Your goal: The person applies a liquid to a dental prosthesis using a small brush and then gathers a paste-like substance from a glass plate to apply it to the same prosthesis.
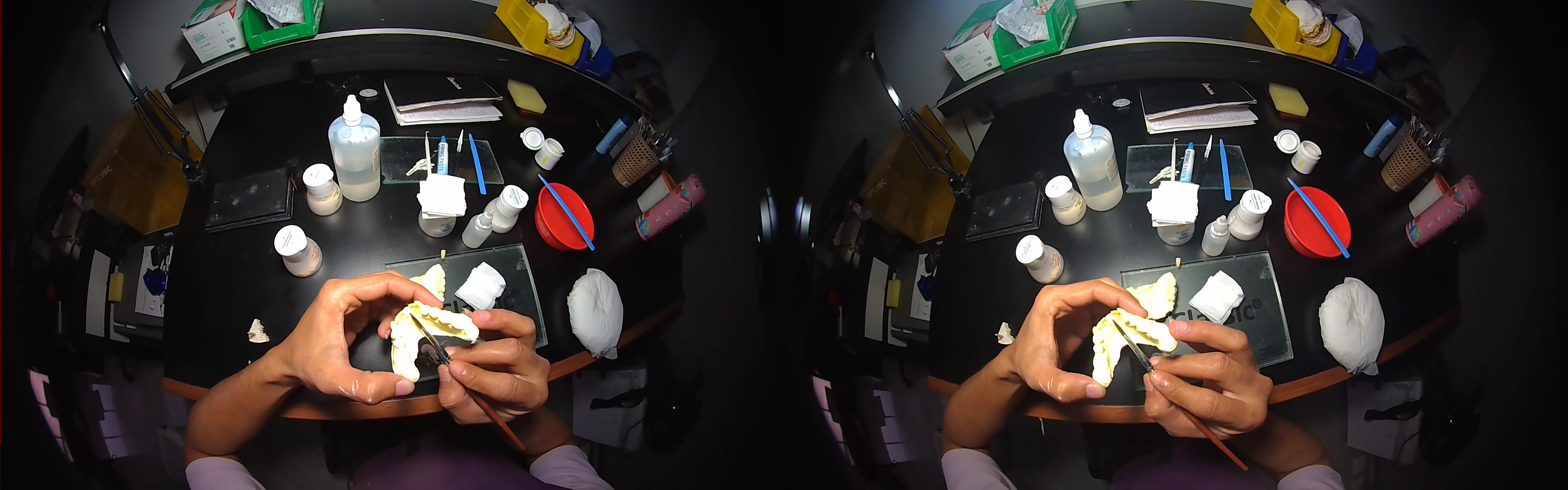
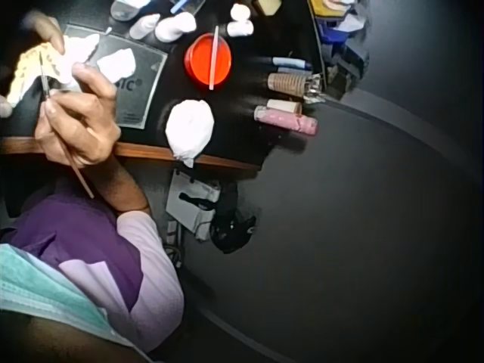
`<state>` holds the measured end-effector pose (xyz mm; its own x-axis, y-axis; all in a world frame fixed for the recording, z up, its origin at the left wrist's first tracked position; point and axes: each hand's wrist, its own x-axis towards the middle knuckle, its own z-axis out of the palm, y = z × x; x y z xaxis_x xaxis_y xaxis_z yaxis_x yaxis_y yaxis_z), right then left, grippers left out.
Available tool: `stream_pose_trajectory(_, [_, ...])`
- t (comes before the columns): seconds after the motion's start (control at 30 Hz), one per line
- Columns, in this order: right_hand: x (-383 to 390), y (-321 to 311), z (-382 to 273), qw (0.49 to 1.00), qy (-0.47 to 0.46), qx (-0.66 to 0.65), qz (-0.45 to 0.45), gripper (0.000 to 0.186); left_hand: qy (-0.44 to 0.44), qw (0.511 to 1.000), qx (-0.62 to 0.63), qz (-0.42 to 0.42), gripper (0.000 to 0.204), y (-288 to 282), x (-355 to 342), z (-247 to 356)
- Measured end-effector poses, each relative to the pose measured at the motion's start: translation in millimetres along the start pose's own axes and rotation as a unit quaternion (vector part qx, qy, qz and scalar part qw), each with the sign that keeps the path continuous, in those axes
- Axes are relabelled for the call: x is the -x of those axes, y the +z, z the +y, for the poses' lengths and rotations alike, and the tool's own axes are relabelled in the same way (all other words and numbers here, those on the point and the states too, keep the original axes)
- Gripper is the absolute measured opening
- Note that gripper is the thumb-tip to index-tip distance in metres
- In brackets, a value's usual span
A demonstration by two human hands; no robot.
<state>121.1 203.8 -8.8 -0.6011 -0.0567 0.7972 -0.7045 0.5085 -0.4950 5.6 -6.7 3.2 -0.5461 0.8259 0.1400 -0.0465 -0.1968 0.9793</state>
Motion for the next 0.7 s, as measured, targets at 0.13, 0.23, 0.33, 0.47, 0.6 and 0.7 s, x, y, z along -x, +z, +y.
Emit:
stream_pose_trajectory(0.13, [1.6, -0.5, -0.2, 1.000, -0.002, -0.001, 0.010, 0.029, 0.004, 1.000, 0.002, -0.002, 0.080, 0.7, -0.3, -0.2])
stream_pose_trajectory(0.23, [1.4, -0.3, 1.1, 1.000, -0.001, 0.001, 0.001, 0.029, 0.002, 1.000, -0.007, -0.003, 0.079, -1.5, -0.4, -1.2])
stream_pose_trajectory(0.33, [2.1, -0.9, 1.3, 1.000, -0.002, -0.002, 0.005, 0.029, 0.000, 1.000, -0.004, -0.004, 0.079, -0.5, -0.6, -0.3])
stream_pose_trajectory(0.47, [2.2, -0.1, 1.6, 1.000, -0.001, 0.000, 0.006, 0.028, 0.003, 1.000, -0.005, 0.001, 0.079, -0.2, -0.1, -0.5])
stream_pose_trajectory(0.6, [1.7, 0.1, 1.2, 1.000, -0.003, 0.005, 0.007, 0.029, 0.007, 1.000, -0.015, -0.003, 0.079, 0.1, -0.3, 0.5])
stream_pose_trajectory(0.7, [0.3, 0.2, 0.5, 1.000, -0.001, 0.008, 0.004, 0.029, 0.003, 1.000, -0.013, 0.000, 0.079, 0.4, -0.4, 0.7])
